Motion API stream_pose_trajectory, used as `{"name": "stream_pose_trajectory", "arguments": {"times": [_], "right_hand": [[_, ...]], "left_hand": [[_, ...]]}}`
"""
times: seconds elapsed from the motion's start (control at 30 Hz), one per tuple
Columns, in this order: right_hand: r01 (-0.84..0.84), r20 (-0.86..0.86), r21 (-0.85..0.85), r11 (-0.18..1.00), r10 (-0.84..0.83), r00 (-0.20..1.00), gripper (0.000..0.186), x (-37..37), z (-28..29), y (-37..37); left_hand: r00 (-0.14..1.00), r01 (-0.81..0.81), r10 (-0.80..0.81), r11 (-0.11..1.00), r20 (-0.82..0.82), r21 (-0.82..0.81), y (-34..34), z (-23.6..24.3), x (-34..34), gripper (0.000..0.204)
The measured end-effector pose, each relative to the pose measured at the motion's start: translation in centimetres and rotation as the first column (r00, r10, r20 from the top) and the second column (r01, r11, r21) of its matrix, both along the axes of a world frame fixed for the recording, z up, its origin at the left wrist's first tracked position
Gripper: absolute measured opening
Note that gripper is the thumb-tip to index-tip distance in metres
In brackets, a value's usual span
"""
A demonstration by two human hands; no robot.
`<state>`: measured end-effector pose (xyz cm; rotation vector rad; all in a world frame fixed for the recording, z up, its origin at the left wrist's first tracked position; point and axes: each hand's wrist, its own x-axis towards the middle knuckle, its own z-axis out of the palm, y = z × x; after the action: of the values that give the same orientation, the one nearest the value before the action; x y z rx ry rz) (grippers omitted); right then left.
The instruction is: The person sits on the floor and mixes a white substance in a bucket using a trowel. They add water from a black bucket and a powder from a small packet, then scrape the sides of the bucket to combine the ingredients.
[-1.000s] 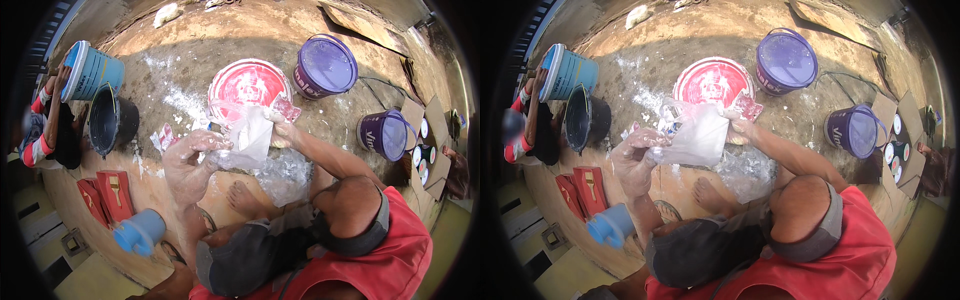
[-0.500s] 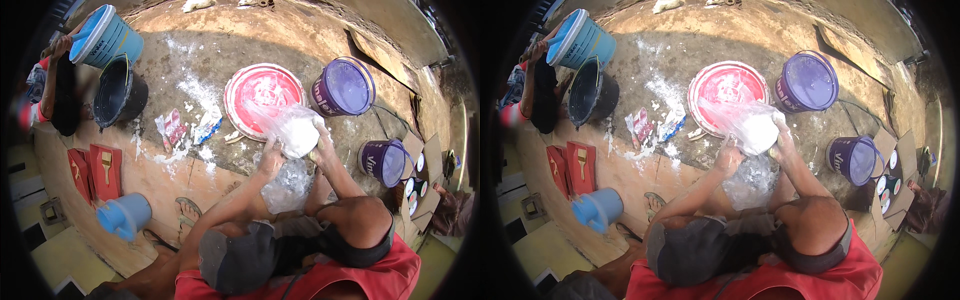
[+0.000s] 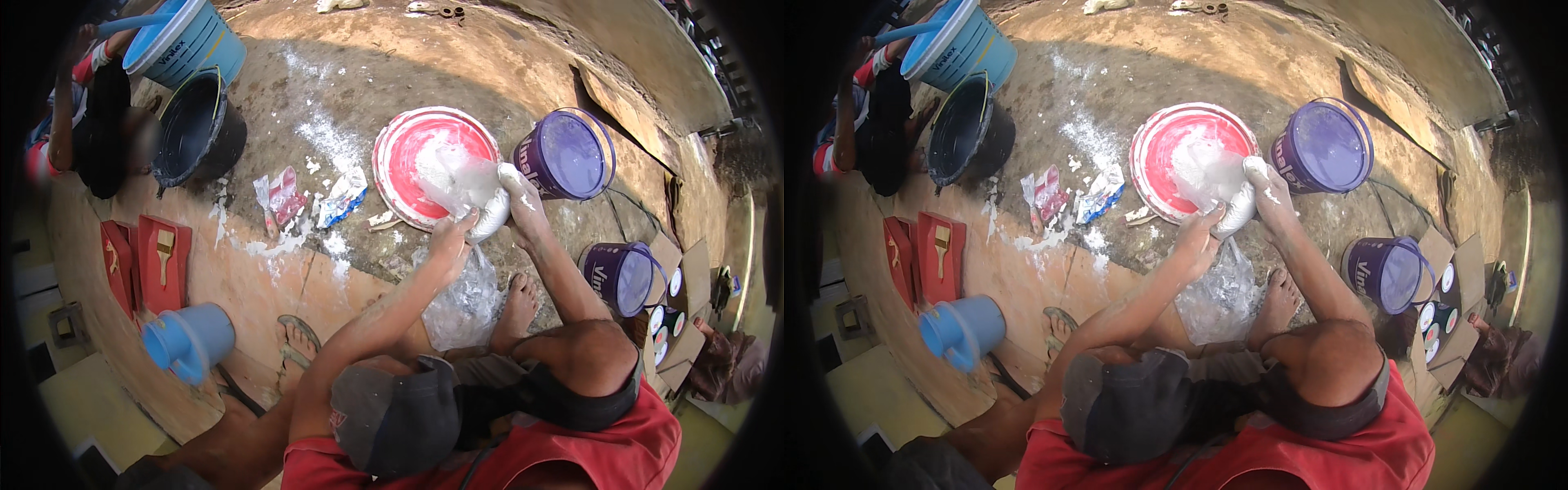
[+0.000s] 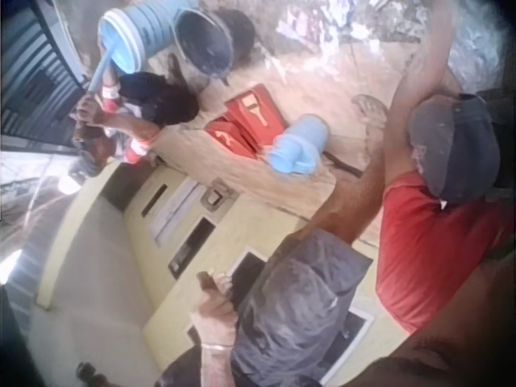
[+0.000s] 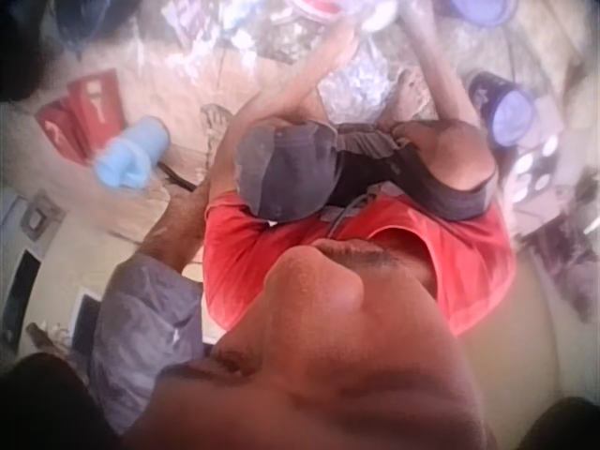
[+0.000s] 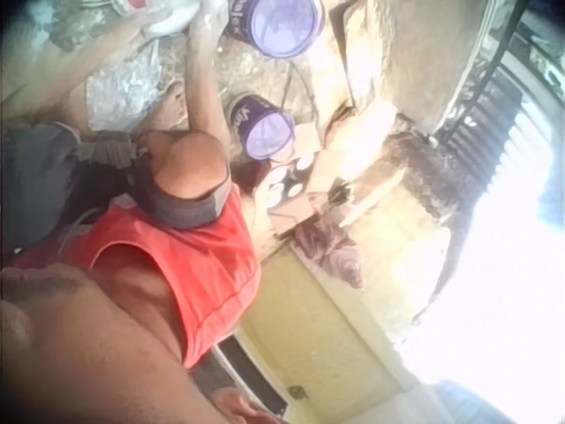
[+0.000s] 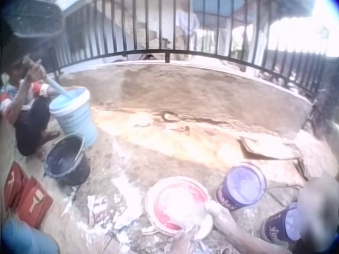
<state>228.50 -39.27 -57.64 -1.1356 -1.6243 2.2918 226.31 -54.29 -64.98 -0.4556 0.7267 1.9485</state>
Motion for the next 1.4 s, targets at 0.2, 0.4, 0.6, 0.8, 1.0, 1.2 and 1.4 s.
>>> {"name": "stream_pose_trajectory", "arguments": {"times": [0.2, 0.4, 0.6, 0.8, 1.0, 1.2, 1.4], "right_hand": [[-0.110, 0.004, 0.173, 0.979, 0.111, 0.994, 0.034, -3.2, 2.8, 1.2], [-0.244, 0.084, 0.382, 0.891, 0.229, 0.970, 0.043, -4.6, 4.1, 2.3], [-0.356, 0.275, 0.628, 0.692, 0.231, 0.933, 0.053, -5.8, 5.0, 3.0], [-0.382, 0.328, 0.578, 0.721, 0.223, 0.918, 0.049, -6.6, 5.9, 3.2], [-0.396, 0.248, 0.461, 0.794, 0.314, 0.917, 0.043, -7.2, 6.9, 2.5], [-0.430, 0.304, 0.349, 0.833, 0.333, 0.892, 0.042, -7.3, 6.8, 3.1], [-0.467, 0.337, 0.264, 0.844, 0.373, 0.864, 0.046, -7.2, 7.1, 2.7]], "left_hand": [[0.999, -0.044, 0.038, 0.983, 0.033, 0.178, 0.8, 2.6, -1.5, 0.032], [0.998, -0.060, 0.053, 0.961, 0.033, 0.269, 1.3, 4.1, -1.4, 0.037], [0.999, -0.020, 0.009, 0.954, 0.038, 0.300, 1.3, 4.1, -1.3, 0.043], [0.997, -0.050, 0.028, 0.950, 0.075, 0.309, 2.0, 4.2, -1.6, 0.041], [0.996, -0.087, 0.073, 0.955, 0.059, 0.285, 2.7, 2.6, -1.7, 0.035], [0.993, -0.101, 0.083, 0.963, 0.081, 0.249, 2.1, 2.9, -2.7, 0.027], [0.989, -0.122, 0.099, 0.968, 0.110, 0.220, 2.0, 1.1, -2.5, 0.025]]}}
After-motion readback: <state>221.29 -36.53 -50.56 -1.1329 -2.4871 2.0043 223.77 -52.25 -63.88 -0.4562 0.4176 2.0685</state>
